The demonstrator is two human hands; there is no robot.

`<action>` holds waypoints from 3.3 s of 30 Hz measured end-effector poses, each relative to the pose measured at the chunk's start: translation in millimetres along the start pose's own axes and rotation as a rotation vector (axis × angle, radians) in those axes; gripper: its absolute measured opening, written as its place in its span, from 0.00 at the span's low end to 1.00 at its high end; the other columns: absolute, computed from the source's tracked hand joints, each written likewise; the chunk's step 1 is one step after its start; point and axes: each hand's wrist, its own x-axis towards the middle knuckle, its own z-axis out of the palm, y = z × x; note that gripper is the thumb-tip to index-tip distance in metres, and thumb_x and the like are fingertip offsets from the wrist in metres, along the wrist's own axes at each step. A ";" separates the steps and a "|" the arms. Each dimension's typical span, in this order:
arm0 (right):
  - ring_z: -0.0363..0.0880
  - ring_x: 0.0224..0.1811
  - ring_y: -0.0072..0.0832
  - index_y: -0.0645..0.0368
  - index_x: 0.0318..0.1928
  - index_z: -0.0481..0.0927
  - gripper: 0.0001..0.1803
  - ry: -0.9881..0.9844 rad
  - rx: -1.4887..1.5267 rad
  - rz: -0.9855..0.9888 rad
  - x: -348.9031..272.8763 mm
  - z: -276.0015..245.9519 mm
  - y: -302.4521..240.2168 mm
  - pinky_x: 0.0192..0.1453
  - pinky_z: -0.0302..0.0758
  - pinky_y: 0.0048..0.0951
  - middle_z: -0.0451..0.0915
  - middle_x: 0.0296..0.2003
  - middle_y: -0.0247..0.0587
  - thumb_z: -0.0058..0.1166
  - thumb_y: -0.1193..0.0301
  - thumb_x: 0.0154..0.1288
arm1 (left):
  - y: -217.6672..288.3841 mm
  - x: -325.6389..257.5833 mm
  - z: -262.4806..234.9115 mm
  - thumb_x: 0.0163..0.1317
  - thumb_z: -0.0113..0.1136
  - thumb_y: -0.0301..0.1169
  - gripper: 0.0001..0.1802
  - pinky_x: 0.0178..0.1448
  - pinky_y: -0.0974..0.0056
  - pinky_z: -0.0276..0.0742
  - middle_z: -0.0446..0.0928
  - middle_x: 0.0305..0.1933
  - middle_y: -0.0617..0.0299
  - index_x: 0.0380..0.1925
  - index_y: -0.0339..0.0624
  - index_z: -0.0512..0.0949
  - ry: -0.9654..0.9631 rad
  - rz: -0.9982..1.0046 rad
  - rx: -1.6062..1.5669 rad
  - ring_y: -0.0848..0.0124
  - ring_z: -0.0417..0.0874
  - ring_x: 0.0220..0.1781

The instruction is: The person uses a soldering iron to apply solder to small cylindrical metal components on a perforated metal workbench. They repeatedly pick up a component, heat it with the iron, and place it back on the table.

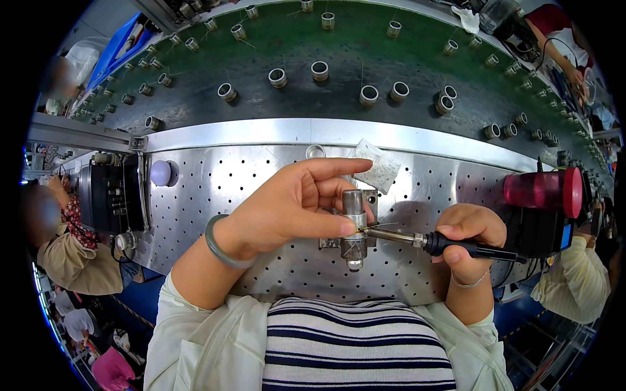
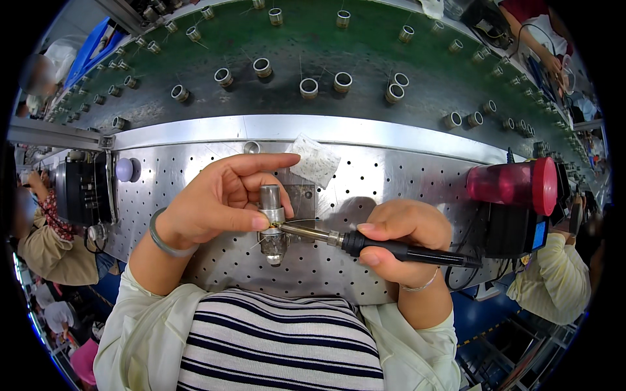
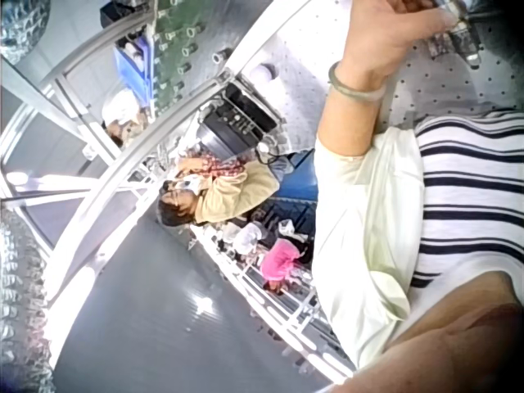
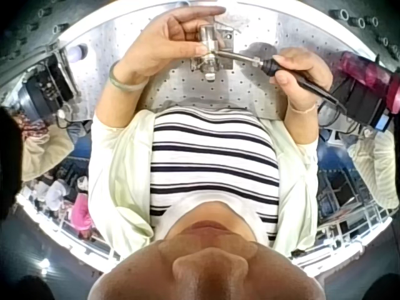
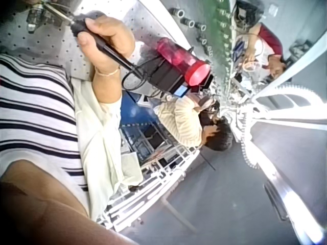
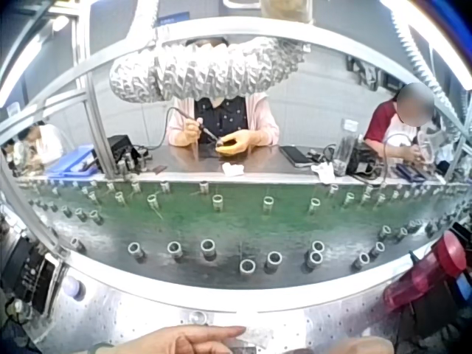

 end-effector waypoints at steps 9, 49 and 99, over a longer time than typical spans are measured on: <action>0.77 0.19 0.28 0.69 0.32 0.79 0.11 0.050 0.047 0.000 -1.0 -0.6 -2.0 0.25 0.71 0.23 0.79 0.21 0.44 0.67 0.77 0.50 | 0.0 0.1 6.1 0.48 0.65 0.20 0.42 0.51 0.71 0.75 0.79 0.42 0.51 0.65 0.29 0.59 0.023 -0.009 -0.025 0.71 0.80 0.45; 0.75 0.17 0.21 0.67 0.34 0.75 0.13 0.235 0.109 0.076 -0.7 -11.1 2.3 0.21 0.71 0.15 0.78 0.24 0.43 0.65 0.71 0.56 | 64.0 8.3 -130.9 0.45 0.70 0.31 0.20 0.57 0.58 0.67 0.75 0.47 0.56 0.41 0.40 0.80 0.839 0.853 1.712 0.57 0.72 0.52; 0.75 0.21 0.26 0.70 0.34 0.80 0.13 0.047 0.108 0.060 -5.1 -5.5 3.0 0.26 0.68 0.23 0.79 0.23 0.43 0.68 0.81 0.46 | -5.7 10.6 -8.2 0.45 0.71 0.17 0.08 0.60 0.60 0.71 0.74 0.50 0.47 0.25 0.40 0.83 -0.100 0.265 0.144 0.61 0.77 0.52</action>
